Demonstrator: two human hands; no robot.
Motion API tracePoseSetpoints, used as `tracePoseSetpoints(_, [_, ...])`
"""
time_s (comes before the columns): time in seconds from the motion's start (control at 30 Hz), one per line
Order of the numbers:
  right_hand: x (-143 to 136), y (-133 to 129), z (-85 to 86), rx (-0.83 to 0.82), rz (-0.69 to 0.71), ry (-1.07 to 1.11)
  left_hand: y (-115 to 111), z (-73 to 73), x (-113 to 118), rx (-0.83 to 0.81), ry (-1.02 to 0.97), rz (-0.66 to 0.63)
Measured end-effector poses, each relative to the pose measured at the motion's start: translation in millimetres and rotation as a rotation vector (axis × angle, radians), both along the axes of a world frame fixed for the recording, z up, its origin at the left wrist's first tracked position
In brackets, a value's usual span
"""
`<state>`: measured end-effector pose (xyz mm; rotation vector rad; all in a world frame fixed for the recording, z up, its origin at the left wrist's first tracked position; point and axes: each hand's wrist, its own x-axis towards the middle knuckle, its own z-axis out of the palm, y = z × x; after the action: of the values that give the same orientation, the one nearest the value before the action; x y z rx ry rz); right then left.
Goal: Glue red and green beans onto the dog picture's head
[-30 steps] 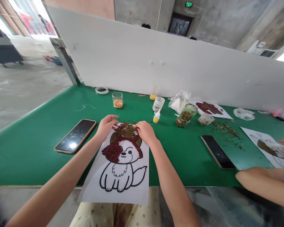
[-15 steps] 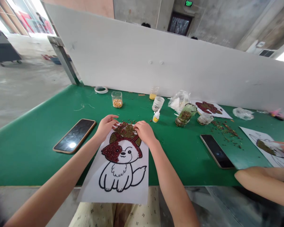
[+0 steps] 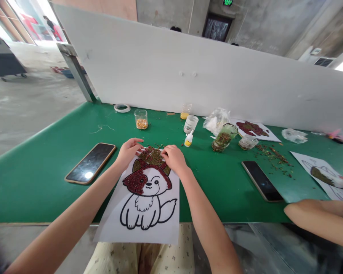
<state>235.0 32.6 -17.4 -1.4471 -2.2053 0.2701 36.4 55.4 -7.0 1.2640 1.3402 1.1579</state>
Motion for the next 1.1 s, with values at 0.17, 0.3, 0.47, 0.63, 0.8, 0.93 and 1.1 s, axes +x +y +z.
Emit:
tracePoseSetpoints(0.17, [1,3,-3.8,-0.002,0.008,0.017,1,-2.8,-1,0.029,0.002,-0.006])
tracePoseSetpoints(0.3, [-2,-2,4.5,0.016,0.025,0.119,2,-3.4,-1,0.032,-0.014,0.002])
tracePoseSetpoints(0.47, [-19,-24,19.9,-0.132,0.187,0.167,2,-2.8,-2,0.051,-0.018,0.015])
tracePoseSetpoints(0.63, [-32,-37,20.3,-0.182,0.324,0.052,4,-4.8,-3,0.073,-0.01,0.024])
tracePoseSetpoints(0.8, [-32,-35,15.0,-0.196,0.325,0.037,4,-4.6,-3,0.068,0.01,0.021])
tracePoseSetpoints(0.93, [-27,-32,16.5,-0.185,0.324,0.048,2,-2.8,-2,0.047,0.005,0.019])
tracePoseSetpoints(1.1, [-22,-32,21.0,-0.198,0.287,0.045,2,-1.4,-2,0.039,0.007,0.017])
